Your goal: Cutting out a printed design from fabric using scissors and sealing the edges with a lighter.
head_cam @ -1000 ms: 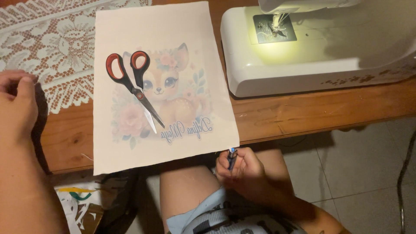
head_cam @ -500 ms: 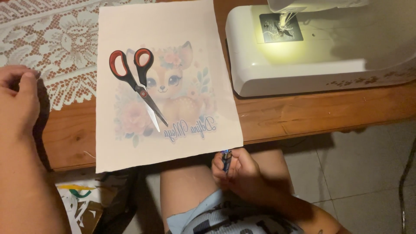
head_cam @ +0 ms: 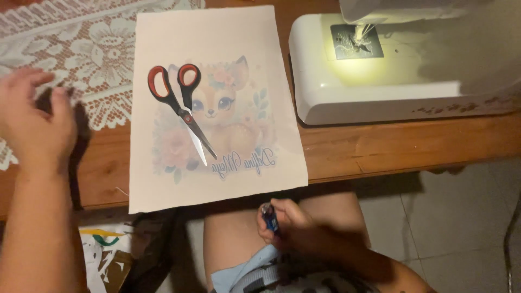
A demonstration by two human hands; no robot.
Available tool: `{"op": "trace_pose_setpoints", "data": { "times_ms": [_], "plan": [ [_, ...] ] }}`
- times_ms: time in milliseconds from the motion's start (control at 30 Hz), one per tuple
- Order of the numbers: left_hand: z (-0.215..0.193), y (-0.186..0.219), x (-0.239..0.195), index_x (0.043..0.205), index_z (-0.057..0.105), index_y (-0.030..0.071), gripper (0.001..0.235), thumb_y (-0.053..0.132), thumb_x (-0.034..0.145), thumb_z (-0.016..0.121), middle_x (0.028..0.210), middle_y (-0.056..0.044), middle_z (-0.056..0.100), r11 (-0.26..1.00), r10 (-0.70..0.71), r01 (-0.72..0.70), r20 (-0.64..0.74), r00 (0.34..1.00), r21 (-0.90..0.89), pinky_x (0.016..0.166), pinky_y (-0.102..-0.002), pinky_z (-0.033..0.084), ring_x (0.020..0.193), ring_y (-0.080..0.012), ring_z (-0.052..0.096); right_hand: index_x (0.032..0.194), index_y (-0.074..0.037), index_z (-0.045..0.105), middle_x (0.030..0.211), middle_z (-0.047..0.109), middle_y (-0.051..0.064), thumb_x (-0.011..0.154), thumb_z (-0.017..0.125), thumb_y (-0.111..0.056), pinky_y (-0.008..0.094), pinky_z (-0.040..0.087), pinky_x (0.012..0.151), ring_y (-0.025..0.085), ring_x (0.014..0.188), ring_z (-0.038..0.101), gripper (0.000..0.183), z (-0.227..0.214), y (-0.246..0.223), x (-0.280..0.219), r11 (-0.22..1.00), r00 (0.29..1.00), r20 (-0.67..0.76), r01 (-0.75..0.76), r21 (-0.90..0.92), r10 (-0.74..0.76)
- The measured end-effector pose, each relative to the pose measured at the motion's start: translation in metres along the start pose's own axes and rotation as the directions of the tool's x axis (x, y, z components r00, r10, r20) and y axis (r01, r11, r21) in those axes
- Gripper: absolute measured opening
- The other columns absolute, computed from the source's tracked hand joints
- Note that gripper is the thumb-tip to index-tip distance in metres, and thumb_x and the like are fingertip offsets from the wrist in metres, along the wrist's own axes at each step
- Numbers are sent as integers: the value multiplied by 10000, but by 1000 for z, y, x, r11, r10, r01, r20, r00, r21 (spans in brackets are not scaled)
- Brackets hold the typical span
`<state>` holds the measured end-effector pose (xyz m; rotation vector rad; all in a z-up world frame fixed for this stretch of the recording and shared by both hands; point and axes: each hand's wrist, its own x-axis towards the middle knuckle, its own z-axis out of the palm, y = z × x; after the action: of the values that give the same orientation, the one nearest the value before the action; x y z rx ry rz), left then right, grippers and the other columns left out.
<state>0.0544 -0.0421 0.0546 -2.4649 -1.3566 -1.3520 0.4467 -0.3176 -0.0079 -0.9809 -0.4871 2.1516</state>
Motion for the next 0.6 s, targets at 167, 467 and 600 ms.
{"op": "trace_pose_setpoints", "data": {
  "times_ms": [167,467,600],
  "plan": [
    [8,126,48,1376,623,-14,419,185,1007,605,1392,-280,614,951,257,-294,289,922,92,1127,-593,409,1299,-462,541,860,-24,672,674,557,26,949,476,-303,253,321,577,97,596,461,352,-12,1,2,935,977,210,40,-351,37],
    [57,162,26,1450,556,198,552,485,979,545,1499,-71,569,880,397,-474,503,768,29,1093,-579,347,1347,-357,526,937,-14,650,596,468,-11,997,440,-363,235,245,516,48,481,364,412,-20,-21,-9,844,958,275,79,-531,84],
    [70,201,2,1467,521,140,663,563,956,507,1504,-119,535,892,67,-249,435,898,378,1060,-601,350,1311,-394,509,935,29,663,597,494,44,977,476,-383,228,299,437,95,454,399,455,-40,-16,-2,897,966,251,50,-438,69]
  ]
}}
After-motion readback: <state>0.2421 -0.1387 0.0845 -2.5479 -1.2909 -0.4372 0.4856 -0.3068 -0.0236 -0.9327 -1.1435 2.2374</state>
